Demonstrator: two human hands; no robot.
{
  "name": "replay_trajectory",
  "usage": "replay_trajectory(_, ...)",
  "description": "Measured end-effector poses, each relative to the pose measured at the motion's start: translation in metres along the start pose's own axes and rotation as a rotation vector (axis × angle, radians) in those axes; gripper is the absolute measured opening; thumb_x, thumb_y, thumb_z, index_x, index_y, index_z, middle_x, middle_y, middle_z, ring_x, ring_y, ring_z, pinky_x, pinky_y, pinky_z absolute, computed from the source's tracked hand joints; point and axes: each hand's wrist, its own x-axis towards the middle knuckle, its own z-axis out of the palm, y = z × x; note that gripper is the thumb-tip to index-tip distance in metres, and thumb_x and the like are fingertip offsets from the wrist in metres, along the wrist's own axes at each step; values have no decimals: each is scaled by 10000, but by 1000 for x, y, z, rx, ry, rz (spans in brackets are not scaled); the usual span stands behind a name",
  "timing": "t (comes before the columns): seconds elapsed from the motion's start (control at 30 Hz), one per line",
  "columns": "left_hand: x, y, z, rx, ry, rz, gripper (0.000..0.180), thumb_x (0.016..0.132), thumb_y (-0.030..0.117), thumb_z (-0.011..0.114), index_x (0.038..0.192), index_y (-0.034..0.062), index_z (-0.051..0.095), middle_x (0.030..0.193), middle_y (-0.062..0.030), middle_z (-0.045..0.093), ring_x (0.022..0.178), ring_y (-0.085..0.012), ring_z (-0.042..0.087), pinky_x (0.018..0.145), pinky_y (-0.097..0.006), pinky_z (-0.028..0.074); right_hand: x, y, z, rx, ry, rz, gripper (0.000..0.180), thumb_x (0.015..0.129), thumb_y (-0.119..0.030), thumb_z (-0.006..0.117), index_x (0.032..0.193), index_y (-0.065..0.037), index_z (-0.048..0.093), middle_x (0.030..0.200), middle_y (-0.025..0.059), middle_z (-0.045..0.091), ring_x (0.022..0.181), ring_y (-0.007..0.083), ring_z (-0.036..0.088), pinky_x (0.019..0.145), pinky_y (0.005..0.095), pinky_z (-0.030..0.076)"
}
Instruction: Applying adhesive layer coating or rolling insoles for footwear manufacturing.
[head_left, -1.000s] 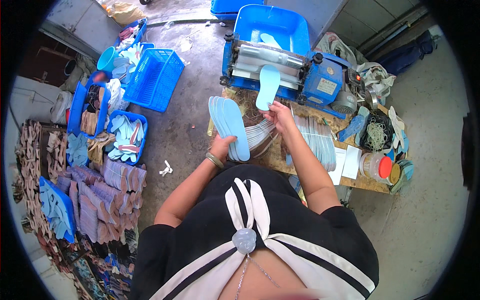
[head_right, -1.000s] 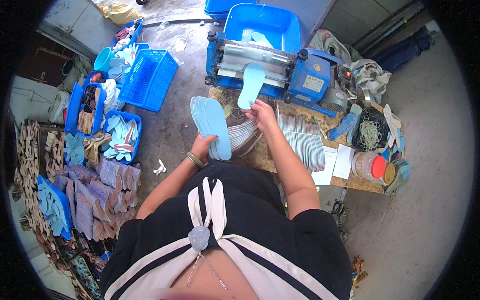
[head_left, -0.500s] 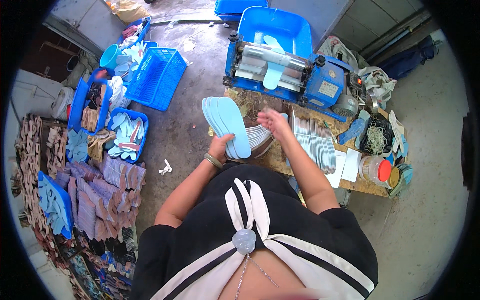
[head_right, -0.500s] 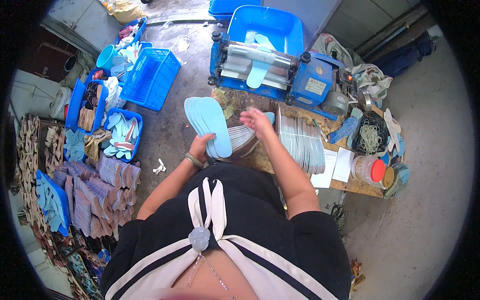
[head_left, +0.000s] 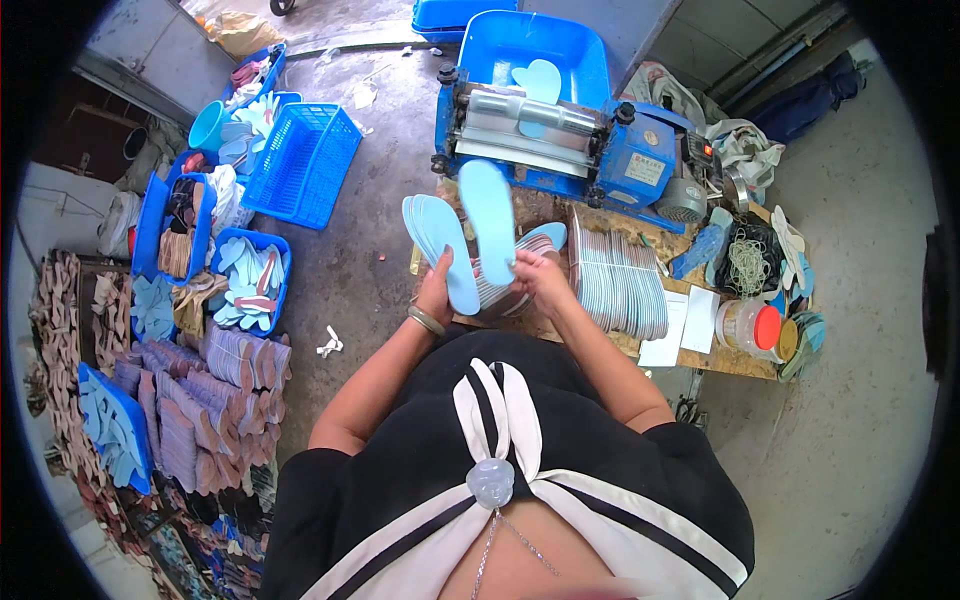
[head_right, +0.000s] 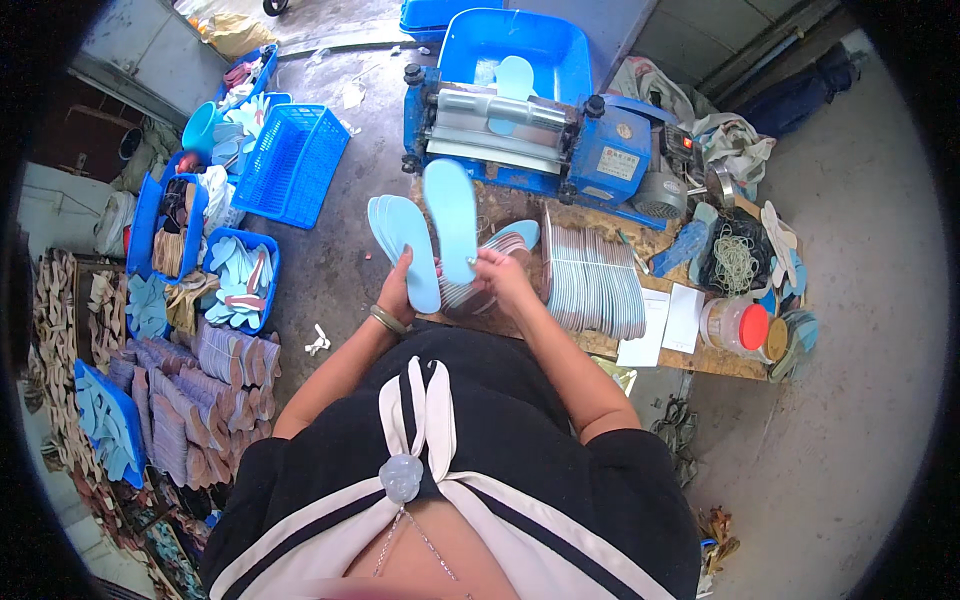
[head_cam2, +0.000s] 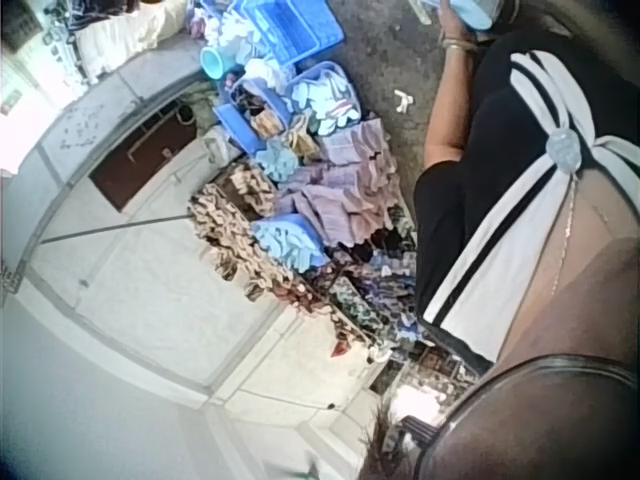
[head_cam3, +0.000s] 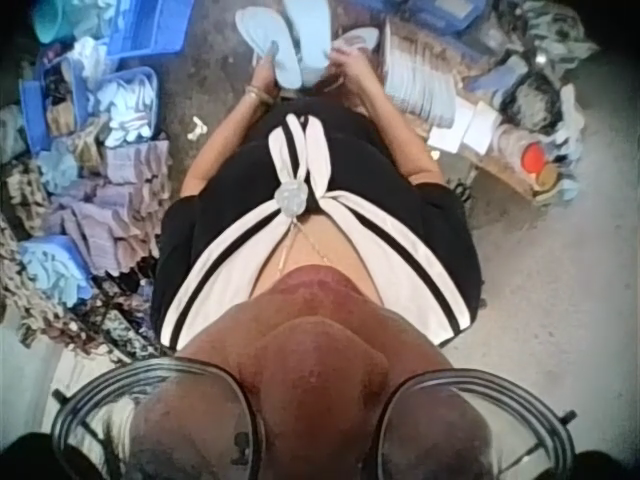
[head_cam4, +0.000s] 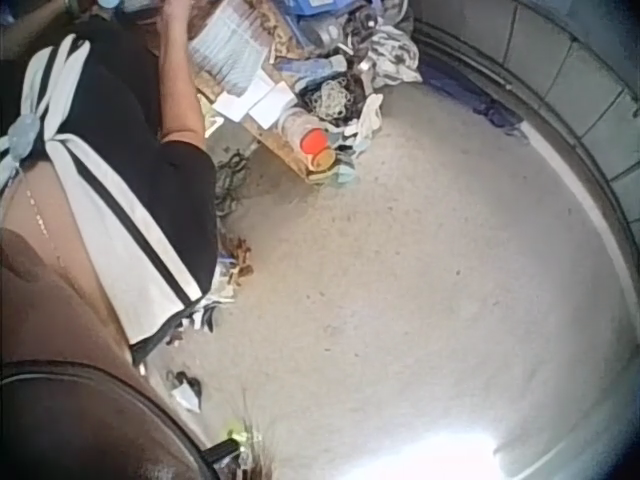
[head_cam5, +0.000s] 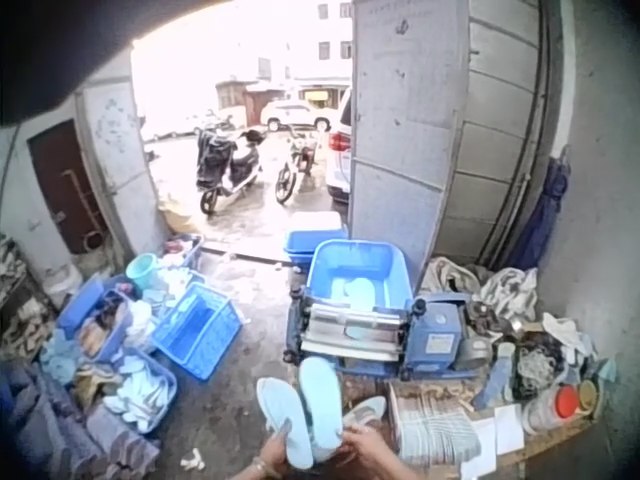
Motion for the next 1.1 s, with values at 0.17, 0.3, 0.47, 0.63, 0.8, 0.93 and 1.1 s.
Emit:
replay_trajectory(0.17, -2, 1, -1, -109, -73, -33, 465, 878, 332, 415, 1182, -19, 392, 1042, -156, 556, 893, -246, 584, 749, -365, 486, 30, -21, -33, 144, 137, -189, 211, 831, -78, 544, 1035, -36, 578, 799, 11, 620, 627, 79, 562, 534, 198, 465)
replay_trajectory(0.3, -5, -1, 0, -132, -49, -29, 419, 847, 240, 453, 1168, -22, 393, 1029, -165, 558, 877, -271, 582, 772, -388, 476, 39, -39, -36, 159, 182, -204, 191, 827, -65, 532, 1011, -34, 574, 775, 10, 617, 602, 73, 552, 521, 191, 468)
replay_trajectory(0.47, 3, -10, -18, 38, 142, -9, 400, 808, 157, 500, 1156, -17, 404, 1002, -137, 562, 864, -259, 567, 784, -376, 460, 50, -39, -42, 174, 191, -200, 199, 823, -66, 543, 1017, -34, 570, 782, 20, 624, 620, 78, 567, 512, 192, 468)
replay_trajectory(0.63, 8, -14, -29, 108, 177, 80, 384, 793, 113, 522, 1148, 3, 427, 1010, -111, 561, 872, -223, 556, 801, -361, 446, 57, -40, -37, 170, 225, -185, 195, 821, -68, 548, 1013, -40, 571, 783, 27, 627, 608, 84, 570, 506, 191, 467)
replay_trajectory(0.8, 3, -12, -24, 146, 183, 116, 387, 776, 79, 541, 1144, 11, 442, 1010, -101, 570, 886, -213, 556, 804, -356, 443, 70, -42, -42, 171, 212, -198, 221, 821, -71, 548, 1040, -43, 562, 787, 29, 629, 604, 88, 569, 506, 190, 466)
replay_trajectory(0.93, -6, -4, -15, 211, 207, 100, 382, 768, 55, 553, 1133, 6, 452, 1001, -87, 577, 875, -203, 560, 791, -353, 448, 81, -52, -40, 153, 234, -207, 228, 824, -78, 546, 1049, -45, 558, 796, 32, 629, 624, 91, 576, 511, 189, 466)
replay_trajectory(1.1, -7, -3, -13, 266, 168, 130, 393, 763, 59, 565, 1134, 4, 450, 1002, -86, 571, 880, -204, 562, 787, -352, 455, 89, -65, -35, 125, 262, -263, 261, 843, -109, 532, 1097, -51, 525, 851, 54, 631, 695, 113, 609, 534, 193, 473)
